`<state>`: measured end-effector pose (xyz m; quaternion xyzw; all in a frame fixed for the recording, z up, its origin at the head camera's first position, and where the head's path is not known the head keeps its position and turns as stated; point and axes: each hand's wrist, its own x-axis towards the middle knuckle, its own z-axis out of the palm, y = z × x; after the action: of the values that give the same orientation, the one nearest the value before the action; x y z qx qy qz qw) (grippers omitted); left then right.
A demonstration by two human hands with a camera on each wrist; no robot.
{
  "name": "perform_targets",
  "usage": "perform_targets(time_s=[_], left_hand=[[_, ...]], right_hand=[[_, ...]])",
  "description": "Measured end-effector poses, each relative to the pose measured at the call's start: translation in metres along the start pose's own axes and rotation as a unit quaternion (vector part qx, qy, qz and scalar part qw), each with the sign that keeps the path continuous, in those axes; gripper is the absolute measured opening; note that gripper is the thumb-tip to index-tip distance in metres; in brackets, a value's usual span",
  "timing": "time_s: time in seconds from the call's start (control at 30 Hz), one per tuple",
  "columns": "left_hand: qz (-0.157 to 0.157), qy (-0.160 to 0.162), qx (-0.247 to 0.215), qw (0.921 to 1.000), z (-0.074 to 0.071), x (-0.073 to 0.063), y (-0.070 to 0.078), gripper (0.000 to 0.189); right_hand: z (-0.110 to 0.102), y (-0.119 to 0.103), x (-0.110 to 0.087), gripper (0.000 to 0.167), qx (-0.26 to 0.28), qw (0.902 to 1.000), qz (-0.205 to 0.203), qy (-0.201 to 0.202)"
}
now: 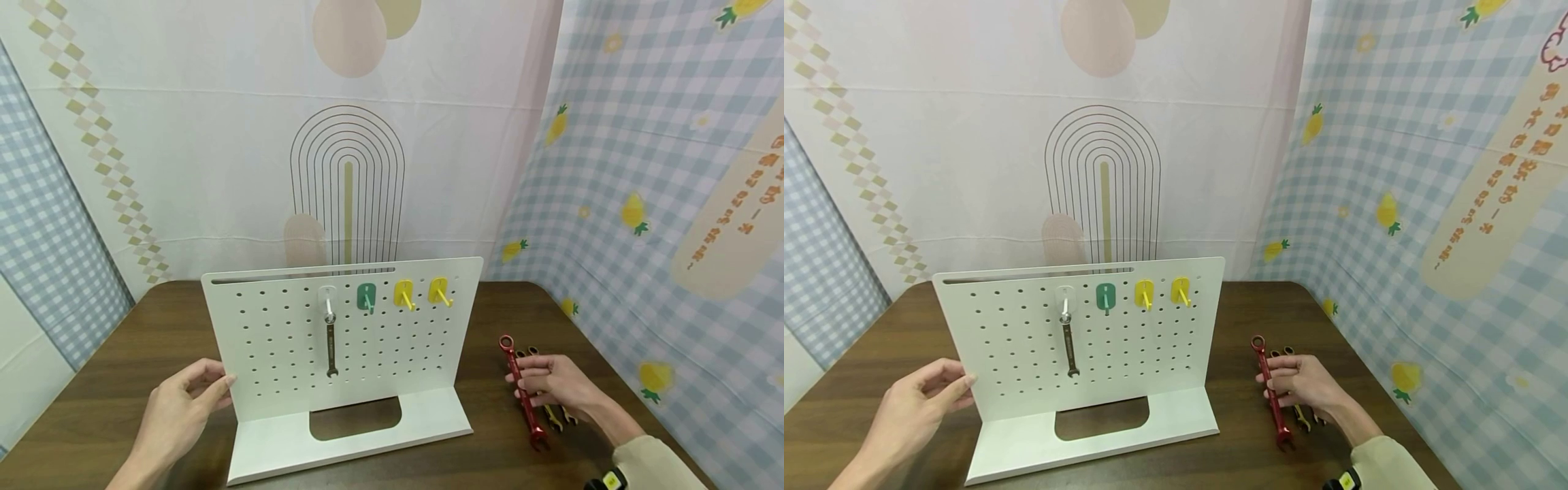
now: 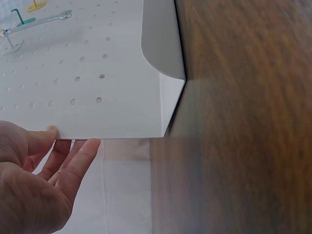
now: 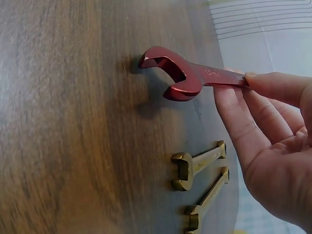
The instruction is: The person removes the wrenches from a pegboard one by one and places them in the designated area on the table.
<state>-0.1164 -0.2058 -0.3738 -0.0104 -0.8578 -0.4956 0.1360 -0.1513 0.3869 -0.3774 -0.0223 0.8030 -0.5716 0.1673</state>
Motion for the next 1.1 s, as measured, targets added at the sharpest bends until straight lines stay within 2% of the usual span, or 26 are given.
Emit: perform_targets(time_s=[0.6,1.1], left_hand=[[-0.004,-0.001,-0.004,1.0000,0.0002,-0.0001,-0.0006,0.013],[-0.012,-0.011,-0.001,0.9999,-0.0009,-0.0001,-0.0003,0.014]], right_hand=[[-0.0058,0.0056,0.0009,0.062,0.003,1.0000,0.005,0.002],[-0.0077,0.0098,0.0019,0.056,0.009,0.9992,0.026,0.030]])
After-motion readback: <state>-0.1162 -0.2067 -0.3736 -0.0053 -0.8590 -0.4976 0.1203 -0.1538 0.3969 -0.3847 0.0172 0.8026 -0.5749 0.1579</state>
